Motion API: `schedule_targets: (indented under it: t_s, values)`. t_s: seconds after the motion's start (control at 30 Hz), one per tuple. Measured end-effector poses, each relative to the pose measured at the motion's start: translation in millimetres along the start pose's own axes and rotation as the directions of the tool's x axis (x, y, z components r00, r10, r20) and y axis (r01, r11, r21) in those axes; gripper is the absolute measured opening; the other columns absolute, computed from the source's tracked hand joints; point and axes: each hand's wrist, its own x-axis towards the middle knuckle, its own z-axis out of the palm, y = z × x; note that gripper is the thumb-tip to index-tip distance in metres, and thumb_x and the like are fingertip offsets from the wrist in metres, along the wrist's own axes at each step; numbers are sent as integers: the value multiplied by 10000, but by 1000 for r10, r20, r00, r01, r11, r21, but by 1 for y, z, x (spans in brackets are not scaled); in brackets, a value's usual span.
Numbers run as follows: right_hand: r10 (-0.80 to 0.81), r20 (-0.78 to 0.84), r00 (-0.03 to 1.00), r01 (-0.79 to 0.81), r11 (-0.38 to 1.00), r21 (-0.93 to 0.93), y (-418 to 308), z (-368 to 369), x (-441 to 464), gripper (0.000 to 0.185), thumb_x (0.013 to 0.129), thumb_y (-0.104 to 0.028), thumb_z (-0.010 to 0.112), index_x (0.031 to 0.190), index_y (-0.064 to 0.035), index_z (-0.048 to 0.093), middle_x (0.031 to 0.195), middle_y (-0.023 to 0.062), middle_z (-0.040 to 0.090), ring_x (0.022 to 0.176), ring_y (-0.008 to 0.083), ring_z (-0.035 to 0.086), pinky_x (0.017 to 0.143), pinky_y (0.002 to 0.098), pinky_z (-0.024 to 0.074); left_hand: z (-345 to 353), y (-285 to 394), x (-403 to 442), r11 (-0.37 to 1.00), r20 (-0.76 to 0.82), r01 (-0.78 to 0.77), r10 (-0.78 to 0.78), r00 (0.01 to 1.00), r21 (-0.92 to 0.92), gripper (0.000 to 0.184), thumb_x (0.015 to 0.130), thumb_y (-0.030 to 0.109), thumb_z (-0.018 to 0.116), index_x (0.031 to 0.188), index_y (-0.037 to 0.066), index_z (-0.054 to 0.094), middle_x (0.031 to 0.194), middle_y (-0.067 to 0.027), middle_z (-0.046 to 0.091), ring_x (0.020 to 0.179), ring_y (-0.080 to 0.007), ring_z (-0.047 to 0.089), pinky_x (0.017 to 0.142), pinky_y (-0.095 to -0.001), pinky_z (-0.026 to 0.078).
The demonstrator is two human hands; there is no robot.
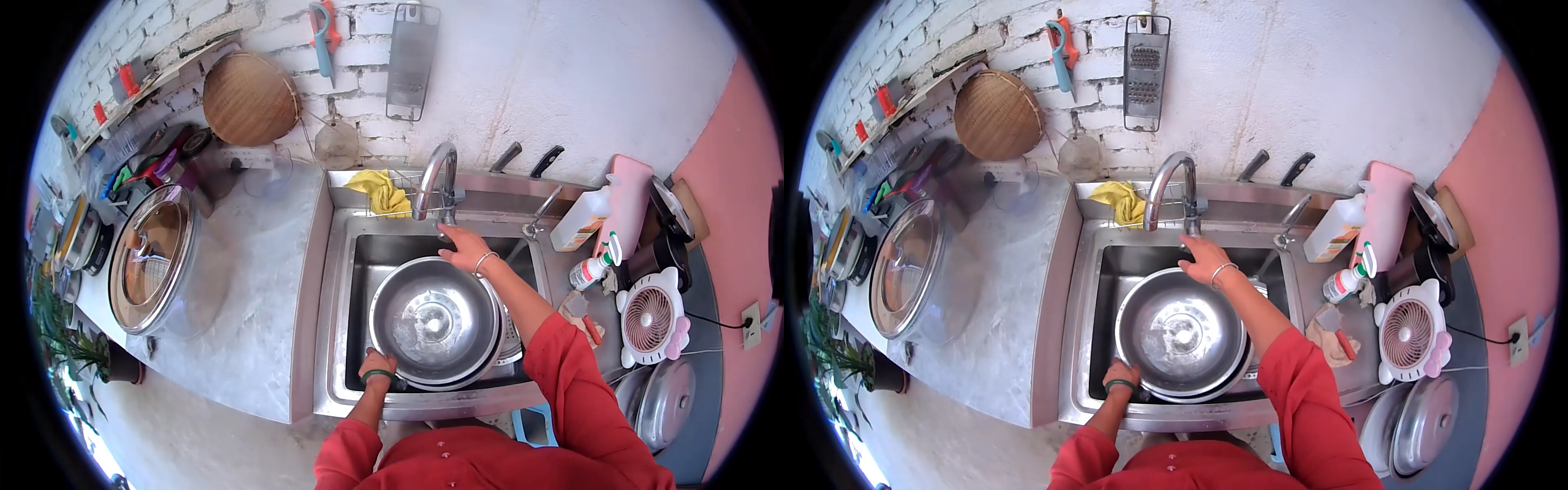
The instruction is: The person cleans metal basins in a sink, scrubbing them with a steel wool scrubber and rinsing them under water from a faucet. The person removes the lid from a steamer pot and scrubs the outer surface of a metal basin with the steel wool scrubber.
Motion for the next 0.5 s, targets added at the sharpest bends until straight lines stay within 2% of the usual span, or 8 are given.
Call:
schedule_targets:
  t_s: [0.03, 0.07, 0.17, 0.27, 0.33, 0.4, 0.47, 0.5]
  values:
    - [46, 150, 988, -47, 999, 6, 3, 1, -5, 581, 753, -255, 603, 1267, -56, 420, 1299, 154, 427, 1202, 306, 400, 999, 363, 338, 0, -1, 0, 1000, 8, 10, -10, 1000, -6, 504, 751, 355, 562, 1050, -38, 461, 937, -203, 634, 900, -316, 622, 792, -400, 477]
    - [-59, 59, 997, 62, 997, -46, 7, 7, -14, 535, 759, -252, 600, 1236, -55, 460, 1286, 148, 445, 1189, 296, 420, 989, 357, 351, -1, -2, 2, 1000, -1, 23, -23, 1000, -8, 492, 751, 356, 562, 1043, -30, 474, 936, -200, 635, 899, -318, 622, 790, -399, 479]
    - [-247, -11, 969, 244, 962, -125, 3, 3, -28, 464, 763, -236, 594, 1183, -55, 512, 1244, 140, 489, 1160, 289, 452, 978, 354, 361, -1, -5, 6, 998, -24, 52, -53, 998, -22, 457, 753, 356, 564, 1022, -9, 506, 940, -193, 636, 897, -325, 620, 780, -407, 482]
    - [-281, -3, 960, 281, 960, -11, -5, 1, -55, 417, 762, -219, 591, 1139, -47, 543, 1218, 127, 513, 1144, 277, 467, 970, 359, 366, 1, -7, 10, 997, -23, 71, -72, 997, -43, 461, 758, 351, 562, 1034, -12, 495, 942, -197, 634, 900, -327, 619, 775, -413, 483]
    - [-110, -38, 993, 112, 991, 66, 13, 22, -85, 413, 761, -205, 588, 1131, -29, 538, 1200, 128, 525, 1133, 290, 470, 970, 370, 363, 0, -6, 11, 996, -31, 79, -81, 996, -46, 462, 769, 354, 559, 1040, -14, 485, 945, -200, 633, 903, -330, 617, 778, -417, 480]
    - [101, -114, 988, -99, 995, 23, 37, 52, -122, 452, 745, -221, 604, 1123, 13, 526, 1180, 178, 524, 1122, 310, 473, 969, 373, 362, 0, -7, 11, 996, -25, 74, -76, 997, -58, 463, 778, 357, 555, 1040, -16, 480, 944, -204, 632, 906, -331, 616, 782, -417, 478]
    - [224, -354, 908, -346, 877, -333, 40, 76, -159, 492, 725, -240, 625, 1101, 58, 517, 1154, 235, 518, 1088, 333, 497, 954, 368, 377, 0, -8, 11, 996, -21, 66, -68, 997, -62, 463, 787, 361, 552, 1041, -18, 475, 943, -207, 631, 908, -331, 615, 786, -418, 476]
    - [225, -351, 909, -346, 878, -330, 41, 83, -170, 492, 725, -240, 625, 1101, 58, 517, 1154, 235, 518, 1088, 333, 497, 954, 368, 377, 1, -8, 12, 996, -21, 71, -73, 997, -61, 460, 793, 369, 549, 1039, -13, 478, 941, -206, 631, 911, -335, 614, 788, -418, 473]
